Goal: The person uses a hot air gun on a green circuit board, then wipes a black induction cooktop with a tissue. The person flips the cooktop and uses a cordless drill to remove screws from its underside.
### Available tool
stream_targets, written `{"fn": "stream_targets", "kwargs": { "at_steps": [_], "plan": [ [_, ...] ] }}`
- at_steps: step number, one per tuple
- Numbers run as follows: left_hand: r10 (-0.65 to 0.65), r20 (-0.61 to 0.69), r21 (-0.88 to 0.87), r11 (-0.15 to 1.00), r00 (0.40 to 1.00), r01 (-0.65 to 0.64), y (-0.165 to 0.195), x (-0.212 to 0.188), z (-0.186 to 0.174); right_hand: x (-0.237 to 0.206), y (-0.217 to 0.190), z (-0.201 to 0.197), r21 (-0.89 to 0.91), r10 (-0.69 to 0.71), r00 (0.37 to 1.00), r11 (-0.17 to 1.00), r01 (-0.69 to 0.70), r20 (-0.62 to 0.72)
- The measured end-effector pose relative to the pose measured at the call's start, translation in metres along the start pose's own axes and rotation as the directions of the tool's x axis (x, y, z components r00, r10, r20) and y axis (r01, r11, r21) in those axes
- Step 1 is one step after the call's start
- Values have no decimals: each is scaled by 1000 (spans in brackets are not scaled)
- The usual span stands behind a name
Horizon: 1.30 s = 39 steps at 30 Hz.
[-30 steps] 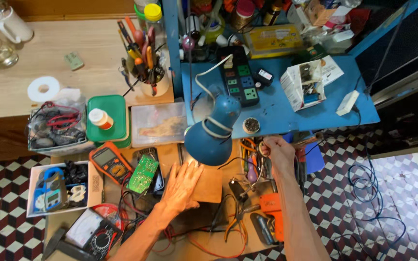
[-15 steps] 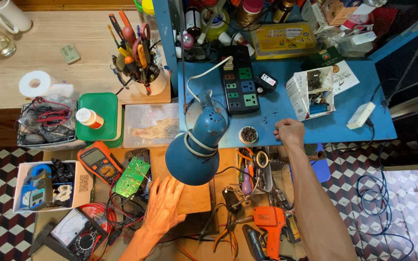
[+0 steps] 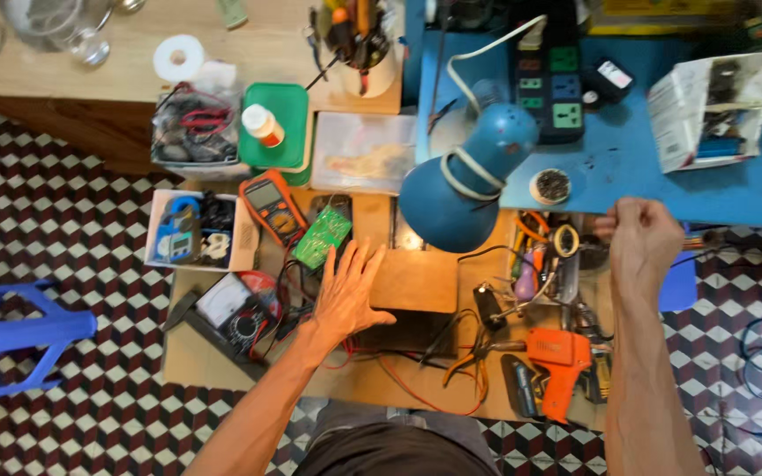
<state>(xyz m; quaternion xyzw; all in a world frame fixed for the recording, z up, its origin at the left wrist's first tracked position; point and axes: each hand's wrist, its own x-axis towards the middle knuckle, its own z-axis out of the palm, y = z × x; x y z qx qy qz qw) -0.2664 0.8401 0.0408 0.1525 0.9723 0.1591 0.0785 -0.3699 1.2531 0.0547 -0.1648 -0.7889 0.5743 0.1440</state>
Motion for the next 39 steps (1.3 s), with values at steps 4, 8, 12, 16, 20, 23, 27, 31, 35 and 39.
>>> {"fn": "stream_targets", "kwargs": {
  "at_steps": [4,8,12,16,20,23,27,31,35,39],
  "plan": [
    [-52,-53,12,999,997,53,-43,-43,0,-140,2,54,-291,244,947,940,-177,211],
    [-224,125,79,973,966,215,-92,-71,2,-210,25,125,-162,404,817,914,-371,412],
    [-296,191,-10,953,936,303,-113,-105,14,-239,43,150,130,415,772,837,-532,482],
    [-370,168,-183,899,914,397,-112,-125,19,-266,43,160,151,396,796,848,-509,458],
    [-331,-25,-209,924,943,319,-112,-139,11,-292,34,172,270,534,716,683,-679,450],
    [-273,-101,-265,934,957,239,-118,-150,5,-318,36,173,462,432,793,649,-605,430],
    [-195,-253,-404,911,947,80,-131,-149,6,-380,40,145,656,516,838,573,-492,179],
    [-96,-231,-402,916,968,-5,-136,-127,19,-460,46,98,762,653,757,499,-412,-18],
    [129,-150,-352,919,980,-175,-121,-128,33,-514,62,77,672,715,678,586,-453,-167],
    [215,-405,-249,909,889,-333,-106,-111,43,-538,85,82,493,798,567,584,-645,-205]
  ]
}}
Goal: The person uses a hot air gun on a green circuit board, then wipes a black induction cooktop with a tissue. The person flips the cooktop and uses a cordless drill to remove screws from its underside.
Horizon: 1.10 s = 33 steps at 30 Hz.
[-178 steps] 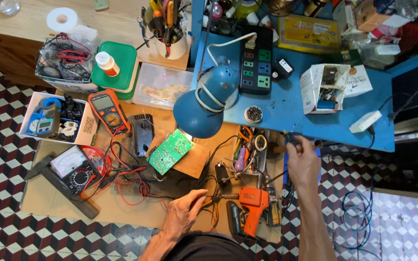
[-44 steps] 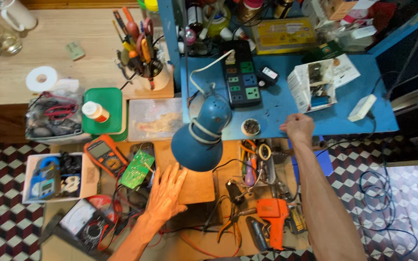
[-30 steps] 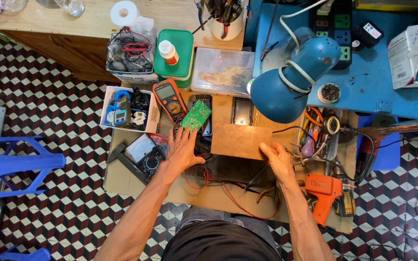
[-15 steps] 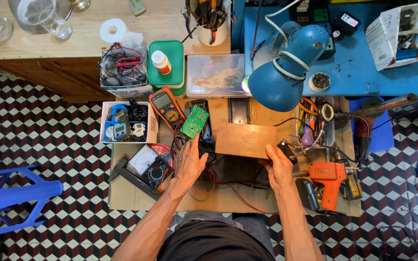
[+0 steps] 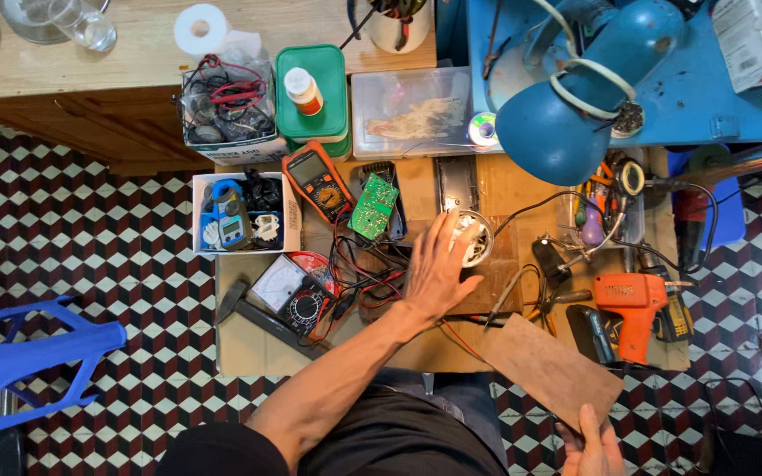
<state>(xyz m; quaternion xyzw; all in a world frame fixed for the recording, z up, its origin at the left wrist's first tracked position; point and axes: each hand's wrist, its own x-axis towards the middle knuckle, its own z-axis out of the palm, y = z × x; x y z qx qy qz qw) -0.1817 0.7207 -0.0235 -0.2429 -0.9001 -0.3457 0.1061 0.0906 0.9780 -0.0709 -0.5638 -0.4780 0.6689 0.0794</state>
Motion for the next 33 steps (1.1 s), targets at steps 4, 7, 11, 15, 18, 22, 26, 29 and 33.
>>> {"fn": "stream_targets", "kwargs": {
  "at_steps": [4,7,11,15,18,22,26,29,33],
  "plan": [
    [-224,142,1,974,964,226,-18,38,17,0,25,14,-65,-30,992,997,38,120],
    [-283,184,-69,952,941,300,-23,54,14,8,27,42,-132,-28,990,990,46,136],
    [-391,70,-155,905,918,397,-24,72,-18,23,13,80,-170,18,988,985,9,156],
    [-399,-37,-74,915,916,396,-44,114,-64,39,-5,105,-170,47,983,985,-17,176],
    [-399,-77,-55,917,914,396,-74,160,-93,48,-18,117,-160,55,979,987,-24,195],
    [-478,-130,27,874,869,485,-122,229,-97,41,-24,109,-95,47,978,995,-28,202],
    [-372,-151,171,903,916,395,-160,255,-66,10,-15,81,-3,38,993,999,-38,111],
    [-375,-125,87,918,918,387,-177,258,-56,1,-11,58,-8,0,998,1000,0,60],
    [19,-302,111,994,953,15,-150,197,-63,7,-4,32,-57,-19,1000,998,19,10]
  ]
}}
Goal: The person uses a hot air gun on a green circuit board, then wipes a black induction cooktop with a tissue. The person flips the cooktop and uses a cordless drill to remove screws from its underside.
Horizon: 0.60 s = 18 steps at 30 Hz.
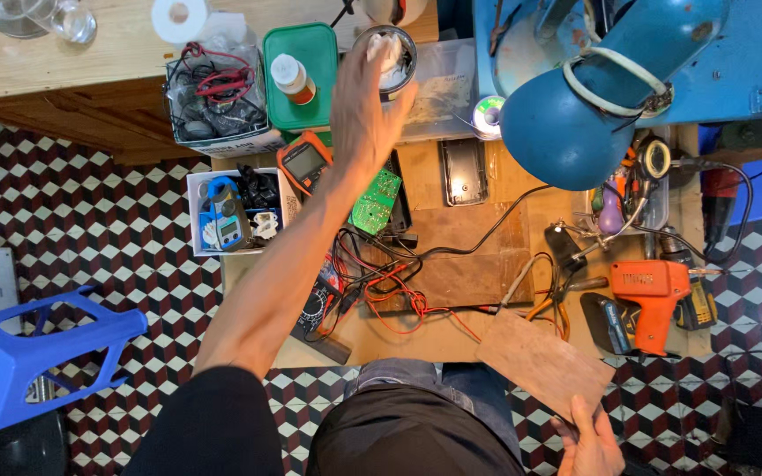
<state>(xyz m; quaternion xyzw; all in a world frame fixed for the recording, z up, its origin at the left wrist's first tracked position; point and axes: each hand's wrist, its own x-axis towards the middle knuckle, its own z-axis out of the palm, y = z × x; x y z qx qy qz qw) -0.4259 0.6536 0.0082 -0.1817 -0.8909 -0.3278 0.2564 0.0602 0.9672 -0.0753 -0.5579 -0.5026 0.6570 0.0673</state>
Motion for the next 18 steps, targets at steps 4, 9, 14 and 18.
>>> {"fn": "stream_targets", "kwargs": {
  "at_steps": [4,9,14,18],
  "plan": [
    [285,392,-388,913,874,-124,84,-162,-27,-1,10,-10,-89,109,994,990,-110,-9],
    [248,716,-185,969,653,-165,92,-247,0,-41,30,-4,-179,179,980,971,-161,90],
    [-60,865,233,927,498,-294,80,-243,-10,-65,50,13,-191,287,932,950,-247,223],
    [-90,854,282,908,512,-311,85,-236,-22,-51,55,24,-83,273,914,962,-260,300]
  ]
}}
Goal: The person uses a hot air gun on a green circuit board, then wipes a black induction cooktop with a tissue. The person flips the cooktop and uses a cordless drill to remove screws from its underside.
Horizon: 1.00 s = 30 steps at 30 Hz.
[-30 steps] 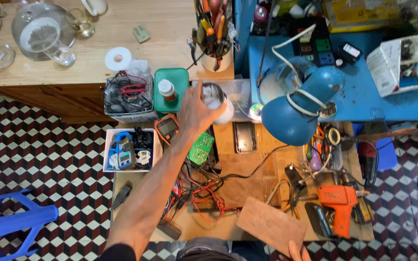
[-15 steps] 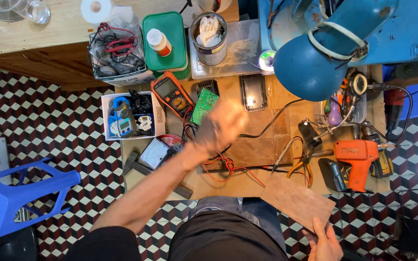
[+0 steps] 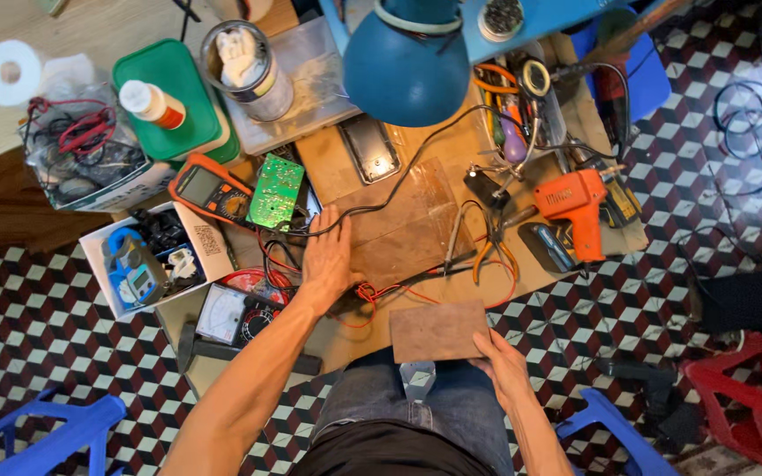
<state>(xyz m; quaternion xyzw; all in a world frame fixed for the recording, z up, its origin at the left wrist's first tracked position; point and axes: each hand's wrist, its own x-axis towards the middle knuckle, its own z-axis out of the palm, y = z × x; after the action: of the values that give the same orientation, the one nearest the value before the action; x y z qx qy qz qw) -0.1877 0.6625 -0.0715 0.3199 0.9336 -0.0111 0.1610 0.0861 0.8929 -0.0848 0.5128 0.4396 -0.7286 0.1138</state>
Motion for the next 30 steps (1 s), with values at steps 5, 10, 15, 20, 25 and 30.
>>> {"fn": "stream_targets", "kwargs": {
  "at_steps": [5,10,15,20,25,30],
  "plan": [
    [66,-86,213,976,994,-47,14,-16,-2,28,-4,11,33,-68,994,997,71,-86],
    [73,-62,351,935,995,-47,34,-39,25,2,20,-21,-679,-749,662,506,531,-40],
    [-4,146,358,932,989,-49,90,-35,66,-80,97,-154,-439,-417,889,846,303,-190],
    [-69,21,207,976,997,63,214,-52,77,-166,258,-325,-361,-335,808,918,164,-485],
    [198,-153,-461,852,968,-247,405,-193,147,-261,409,-468,3,11,760,1000,-11,-650],
    [410,574,-770,-25,709,638,583,-296,180,-294,457,-538,43,26,641,999,11,-767]
  ]
}}
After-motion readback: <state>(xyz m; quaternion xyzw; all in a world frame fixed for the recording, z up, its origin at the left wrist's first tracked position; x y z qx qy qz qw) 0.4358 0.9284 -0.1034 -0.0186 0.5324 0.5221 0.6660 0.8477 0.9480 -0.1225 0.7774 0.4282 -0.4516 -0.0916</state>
